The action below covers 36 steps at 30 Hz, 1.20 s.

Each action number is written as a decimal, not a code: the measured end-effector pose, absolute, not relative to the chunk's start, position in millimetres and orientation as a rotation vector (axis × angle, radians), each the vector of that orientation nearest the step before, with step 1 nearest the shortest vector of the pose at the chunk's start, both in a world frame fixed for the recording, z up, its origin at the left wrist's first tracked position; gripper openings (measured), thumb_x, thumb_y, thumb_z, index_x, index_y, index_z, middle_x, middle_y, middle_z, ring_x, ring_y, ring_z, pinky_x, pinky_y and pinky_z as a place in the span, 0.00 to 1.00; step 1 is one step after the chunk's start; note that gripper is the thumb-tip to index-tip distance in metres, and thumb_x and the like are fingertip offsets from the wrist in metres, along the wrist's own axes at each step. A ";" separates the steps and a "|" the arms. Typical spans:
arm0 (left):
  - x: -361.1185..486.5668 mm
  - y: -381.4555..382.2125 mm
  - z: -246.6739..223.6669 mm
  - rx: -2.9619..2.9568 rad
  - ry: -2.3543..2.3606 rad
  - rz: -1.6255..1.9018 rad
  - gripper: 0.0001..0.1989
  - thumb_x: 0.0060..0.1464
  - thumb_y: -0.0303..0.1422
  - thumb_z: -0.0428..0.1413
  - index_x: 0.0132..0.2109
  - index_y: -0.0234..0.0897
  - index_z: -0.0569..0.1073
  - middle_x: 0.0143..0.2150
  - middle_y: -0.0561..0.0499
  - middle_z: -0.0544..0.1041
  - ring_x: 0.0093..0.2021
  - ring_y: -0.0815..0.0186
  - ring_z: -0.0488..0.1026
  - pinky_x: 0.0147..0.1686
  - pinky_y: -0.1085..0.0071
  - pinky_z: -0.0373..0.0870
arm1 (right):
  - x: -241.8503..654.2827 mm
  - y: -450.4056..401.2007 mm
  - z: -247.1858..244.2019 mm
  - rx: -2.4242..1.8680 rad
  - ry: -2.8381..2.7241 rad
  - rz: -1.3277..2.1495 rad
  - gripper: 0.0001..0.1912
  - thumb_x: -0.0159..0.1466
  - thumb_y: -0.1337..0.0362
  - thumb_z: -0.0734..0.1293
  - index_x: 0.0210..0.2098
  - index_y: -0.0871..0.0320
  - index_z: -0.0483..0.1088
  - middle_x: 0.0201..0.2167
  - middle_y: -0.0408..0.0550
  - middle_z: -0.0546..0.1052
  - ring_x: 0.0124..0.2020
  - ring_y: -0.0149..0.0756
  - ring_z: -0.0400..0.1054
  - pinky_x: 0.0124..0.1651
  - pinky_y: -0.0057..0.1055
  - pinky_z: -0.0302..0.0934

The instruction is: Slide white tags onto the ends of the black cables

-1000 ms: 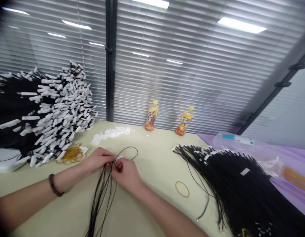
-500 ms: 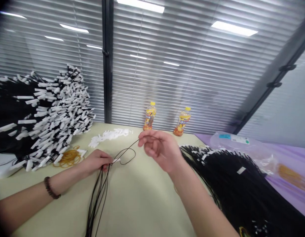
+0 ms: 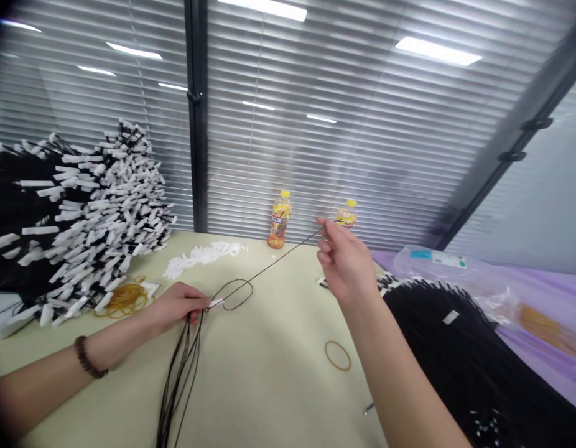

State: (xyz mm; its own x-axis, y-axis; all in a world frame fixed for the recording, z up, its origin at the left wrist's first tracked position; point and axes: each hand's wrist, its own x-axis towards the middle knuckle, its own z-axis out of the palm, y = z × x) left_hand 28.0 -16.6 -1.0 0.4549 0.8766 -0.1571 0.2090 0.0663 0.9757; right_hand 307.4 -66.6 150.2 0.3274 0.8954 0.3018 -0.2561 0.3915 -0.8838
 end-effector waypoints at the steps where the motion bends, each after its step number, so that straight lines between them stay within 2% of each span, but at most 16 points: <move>1: 27.9 -16.5 -0.8 1.450 1.022 0.664 0.13 0.41 0.40 0.54 0.22 0.32 0.68 0.16 0.55 0.64 0.19 0.69 0.66 0.22 0.75 0.61 | 307.2 -65.6 149.0 -0.845 -0.935 0.861 0.11 0.52 0.63 0.67 0.35 0.59 0.68 0.31 0.42 0.63 0.19 0.16 0.51 0.14 0.13 0.44; 6: 27.9 -16.1 -0.6 1.459 1.058 0.662 0.14 0.40 0.41 0.55 0.24 0.31 0.71 0.16 0.54 0.65 0.20 0.69 0.66 0.22 0.75 0.60 | 301.5 -61.6 143.1 -0.878 -1.000 0.736 0.14 0.53 0.60 0.66 0.39 0.57 0.68 0.32 0.44 0.65 0.20 0.19 0.52 0.15 0.16 0.44; 11: 28.1 -17.1 -3.8 1.415 1.025 0.741 0.15 0.41 0.41 0.55 0.29 0.31 0.73 0.18 0.54 0.66 0.20 0.71 0.65 0.23 0.76 0.61 | 282.1 -48.4 102.8 -1.056 -1.113 0.463 0.13 0.53 0.59 0.65 0.34 0.61 0.68 0.28 0.45 0.67 0.18 0.21 0.51 0.18 0.19 0.46; 15: 28.0 -18.5 -1.8 1.305 1.010 0.801 0.15 0.40 0.40 0.56 0.32 0.31 0.74 0.24 0.52 0.69 0.21 0.73 0.64 0.24 0.76 0.63 | 240.6 -50.3 47.5 -1.263 -1.385 0.650 0.12 0.53 0.58 0.64 0.27 0.63 0.68 0.23 0.46 0.68 0.19 0.25 0.54 0.20 0.22 0.50; 19: 27.8 -18.1 1.0 1.265 0.982 0.791 0.15 0.40 0.40 0.57 0.31 0.31 0.74 0.22 0.53 0.67 0.22 0.74 0.63 0.26 0.75 0.64 | 204.7 -65.6 13.6 -1.362 -1.651 0.857 0.12 0.55 0.59 0.61 0.22 0.62 0.65 0.18 0.44 0.67 0.19 0.26 0.57 0.21 0.23 0.51; 24: 27.8 -17.0 0.4 1.211 0.959 0.796 0.14 0.39 0.38 0.58 0.31 0.29 0.73 0.20 0.54 0.64 0.21 0.74 0.62 0.26 0.73 0.65 | 200.8 -72.5 7.1 -1.431 -1.682 0.711 0.10 0.56 0.61 0.60 0.23 0.61 0.64 0.19 0.43 0.66 0.21 0.27 0.59 0.24 0.23 0.52; 36: 27.5 -17.1 3.9 1.180 0.965 0.801 0.14 0.38 0.37 0.59 0.30 0.28 0.73 0.20 0.53 0.65 0.21 0.74 0.61 0.25 0.74 0.65 | 205.6 -72.4 4.9 -1.424 -1.675 0.673 0.10 0.56 0.61 0.58 0.23 0.60 0.62 0.19 0.42 0.66 0.21 0.28 0.59 0.24 0.23 0.52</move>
